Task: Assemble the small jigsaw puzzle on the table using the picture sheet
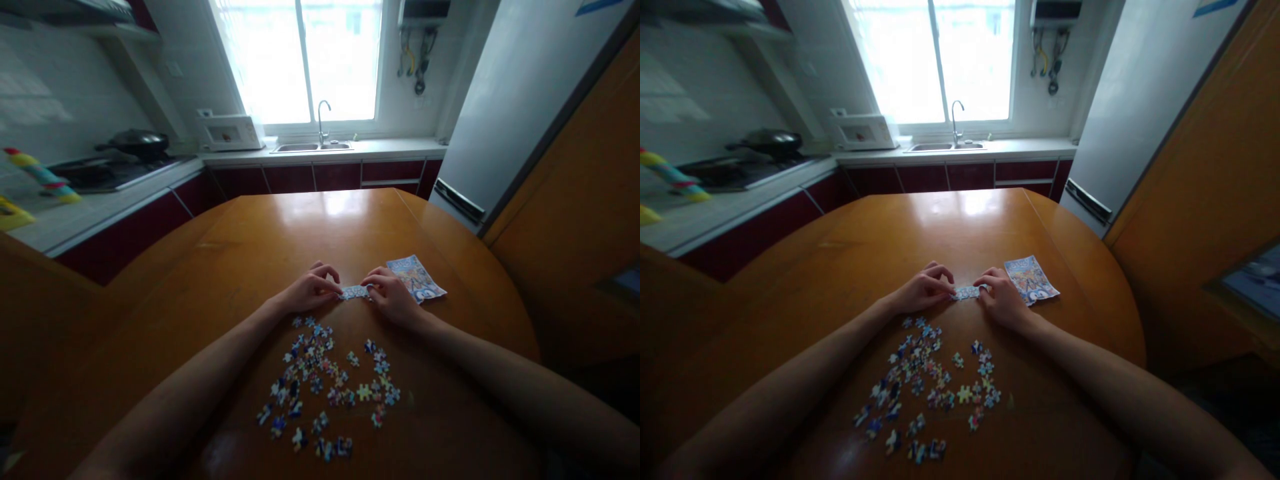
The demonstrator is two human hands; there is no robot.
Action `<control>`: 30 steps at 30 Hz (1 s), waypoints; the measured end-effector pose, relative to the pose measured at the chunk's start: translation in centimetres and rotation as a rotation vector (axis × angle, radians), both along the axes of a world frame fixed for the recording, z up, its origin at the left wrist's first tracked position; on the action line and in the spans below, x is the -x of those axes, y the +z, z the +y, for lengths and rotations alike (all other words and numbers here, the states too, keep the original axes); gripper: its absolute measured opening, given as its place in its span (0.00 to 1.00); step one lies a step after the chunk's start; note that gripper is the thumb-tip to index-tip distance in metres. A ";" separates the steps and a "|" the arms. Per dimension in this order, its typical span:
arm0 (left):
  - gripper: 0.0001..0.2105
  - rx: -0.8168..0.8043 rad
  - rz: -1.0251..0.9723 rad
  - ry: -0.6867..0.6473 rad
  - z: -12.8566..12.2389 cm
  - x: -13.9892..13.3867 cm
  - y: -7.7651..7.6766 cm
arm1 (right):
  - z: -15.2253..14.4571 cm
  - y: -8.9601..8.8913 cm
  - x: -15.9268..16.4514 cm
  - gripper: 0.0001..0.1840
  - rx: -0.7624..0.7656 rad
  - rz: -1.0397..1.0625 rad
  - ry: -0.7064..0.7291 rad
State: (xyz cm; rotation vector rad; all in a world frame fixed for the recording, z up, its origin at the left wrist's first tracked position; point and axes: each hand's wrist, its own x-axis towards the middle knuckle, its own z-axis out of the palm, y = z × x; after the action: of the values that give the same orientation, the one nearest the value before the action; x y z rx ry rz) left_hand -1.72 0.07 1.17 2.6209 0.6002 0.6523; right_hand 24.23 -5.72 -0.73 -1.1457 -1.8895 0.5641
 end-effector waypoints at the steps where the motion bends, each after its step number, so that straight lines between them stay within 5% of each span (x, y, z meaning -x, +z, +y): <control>1: 0.07 -0.003 0.008 0.004 0.0 0.0 -0.1 | 0.0 0.0 0.0 0.10 0.000 0.000 -0.001; 13: 0.09 0.009 -0.060 0.074 0.6 0.0 -0.4 | 0.8 0.2 -0.9 0.11 -0.084 -0.105 -0.007; 23: 0.09 0.090 0.016 -0.028 0.0 -0.3 0.3 | 1.6 1.1 -3.3 0.12 -0.079 -0.353 0.196; 30: 0.09 0.110 0.013 -0.029 0.0 -0.4 0.2 | 1.5 1.2 -3.3 0.09 0.001 -0.381 0.205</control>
State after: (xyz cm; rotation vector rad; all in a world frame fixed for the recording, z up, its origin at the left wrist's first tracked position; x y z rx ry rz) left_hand -1.27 0.07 1.40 2.5289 0.5833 0.5772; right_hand 27.50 -4.24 0.48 -1.1267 -2.3524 0.4810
